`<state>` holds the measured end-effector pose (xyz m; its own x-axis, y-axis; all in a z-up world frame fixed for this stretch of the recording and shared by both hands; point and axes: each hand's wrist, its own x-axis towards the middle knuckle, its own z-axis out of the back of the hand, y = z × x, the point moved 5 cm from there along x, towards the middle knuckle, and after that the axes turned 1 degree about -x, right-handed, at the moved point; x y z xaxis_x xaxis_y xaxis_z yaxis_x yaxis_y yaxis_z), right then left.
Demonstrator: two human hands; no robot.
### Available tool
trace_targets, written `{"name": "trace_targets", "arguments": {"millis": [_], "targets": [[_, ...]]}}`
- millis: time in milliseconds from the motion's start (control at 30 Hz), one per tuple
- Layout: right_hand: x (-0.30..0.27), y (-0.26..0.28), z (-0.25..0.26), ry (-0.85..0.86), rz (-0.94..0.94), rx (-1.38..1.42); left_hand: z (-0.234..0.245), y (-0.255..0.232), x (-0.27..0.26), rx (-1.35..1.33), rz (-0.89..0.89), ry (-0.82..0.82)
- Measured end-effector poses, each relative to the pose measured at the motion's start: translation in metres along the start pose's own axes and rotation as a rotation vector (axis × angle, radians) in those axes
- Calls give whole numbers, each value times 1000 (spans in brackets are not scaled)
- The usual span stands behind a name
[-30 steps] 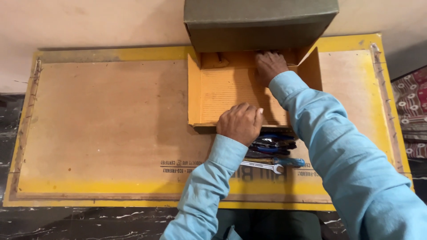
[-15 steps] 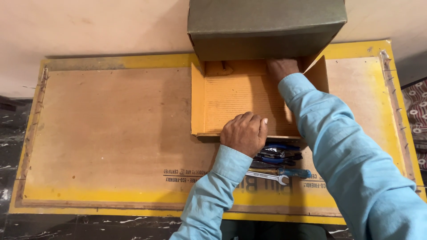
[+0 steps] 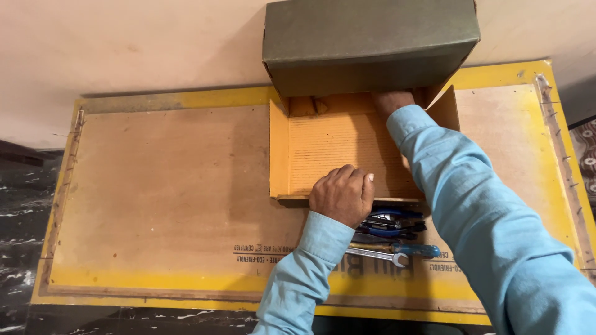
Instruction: The person sits on the floor and organizes various hand tools from a pile on a yellow board into a cardboard box. They pick up pliers, screwdrivers, and wrenches one by one, inspect them, and place them neatly inside the box.
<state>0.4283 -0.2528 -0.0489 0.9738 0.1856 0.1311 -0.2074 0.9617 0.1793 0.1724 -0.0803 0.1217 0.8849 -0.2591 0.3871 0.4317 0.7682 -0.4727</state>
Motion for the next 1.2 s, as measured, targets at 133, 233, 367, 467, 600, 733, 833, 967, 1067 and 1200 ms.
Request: {"name": "trace_targets", "arguments": {"millis": [133,233,367,467,600,733,833,967,1067,1200], "targets": [[2,6,0,34,7,83,-1,-1,1,0,10,27],[-5,26,10,55,190,-84,-1,0,-1,-1,14,18],[-19,51,35,270,185,-192,-2,0,1,0,8,6],[-42,74,68,195,265,-176,-1,1,0,0,14,14],[-75,98,109,-28,382,-111,-1,1,-4,-4,-4,-36],[-104,101,139,6,323,-75,-2,0,-7,7,-15,-67],[-128,103,166,23,280,-14,3,-2,-9,-18,-32,-95],[-166,109,209,-47,266,87,26,-10,-23,-230,-130,-283],[-196,112,241,-90,269,128,45,-8,-46,-457,-28,-412],[-236,117,268,-83,202,182,56,1,-83,-780,249,-506]]}}
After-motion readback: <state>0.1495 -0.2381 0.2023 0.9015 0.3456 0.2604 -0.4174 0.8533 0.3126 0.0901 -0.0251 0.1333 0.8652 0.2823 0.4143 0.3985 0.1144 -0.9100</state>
